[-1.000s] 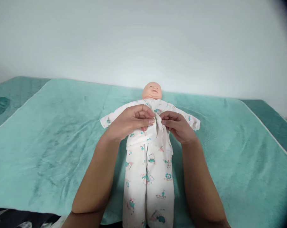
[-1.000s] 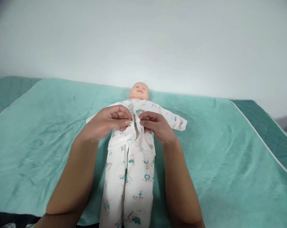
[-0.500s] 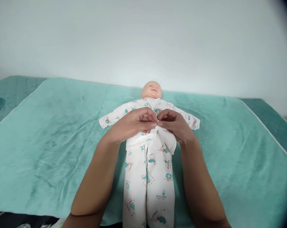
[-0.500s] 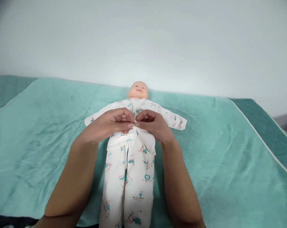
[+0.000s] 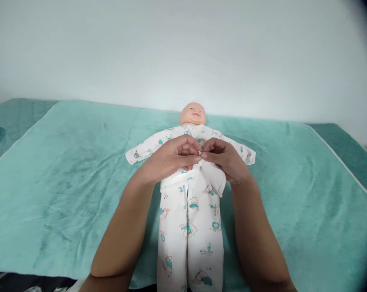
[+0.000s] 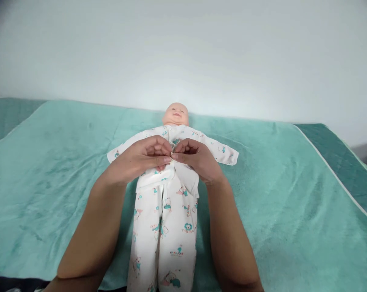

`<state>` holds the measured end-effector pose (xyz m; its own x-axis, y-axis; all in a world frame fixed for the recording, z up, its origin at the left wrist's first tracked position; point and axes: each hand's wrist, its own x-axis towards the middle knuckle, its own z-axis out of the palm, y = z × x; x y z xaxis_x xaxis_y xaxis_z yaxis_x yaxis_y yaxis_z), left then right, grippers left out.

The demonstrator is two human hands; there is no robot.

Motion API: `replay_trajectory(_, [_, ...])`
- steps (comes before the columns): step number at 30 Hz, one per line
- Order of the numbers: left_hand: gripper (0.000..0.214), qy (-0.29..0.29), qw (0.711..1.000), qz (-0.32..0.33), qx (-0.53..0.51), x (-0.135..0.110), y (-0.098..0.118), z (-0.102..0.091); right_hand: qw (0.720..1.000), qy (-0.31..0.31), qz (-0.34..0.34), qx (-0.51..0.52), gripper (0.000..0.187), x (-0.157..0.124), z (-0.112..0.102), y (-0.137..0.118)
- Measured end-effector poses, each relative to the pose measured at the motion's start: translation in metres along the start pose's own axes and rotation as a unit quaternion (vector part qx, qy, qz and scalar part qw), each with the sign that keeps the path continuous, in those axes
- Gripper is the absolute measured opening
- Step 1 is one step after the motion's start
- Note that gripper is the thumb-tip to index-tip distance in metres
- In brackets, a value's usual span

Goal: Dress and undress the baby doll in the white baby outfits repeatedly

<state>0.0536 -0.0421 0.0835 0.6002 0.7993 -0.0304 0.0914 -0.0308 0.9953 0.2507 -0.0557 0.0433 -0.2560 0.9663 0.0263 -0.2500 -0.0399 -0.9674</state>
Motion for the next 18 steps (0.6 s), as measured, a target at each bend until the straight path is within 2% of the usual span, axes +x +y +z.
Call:
replay_trajectory(11, [0.018, -0.002, 1.0, 0.012, -0.017, 0.0003, -0.0032, -0.0034, 0.999, -0.025, 0.027, 0.027, 0.02, 0.0002, -0.0074, 0.0064])
replay_trajectory(15, [0.018, -0.004, 1.0, 0.013, -0.019, 0.0003, -0.0033, -0.0038, 0.999, -0.049, -0.007, 0.015, 0.017, -0.001, -0.0075, 0.006])
replay_trajectory(18, [0.02, -0.001, 1.0, -0.001, -0.016, 0.0002, -0.0025, -0.0034, 0.997, -0.077, -0.023, -0.01, 0.023, -0.0021, -0.0079, 0.0046])
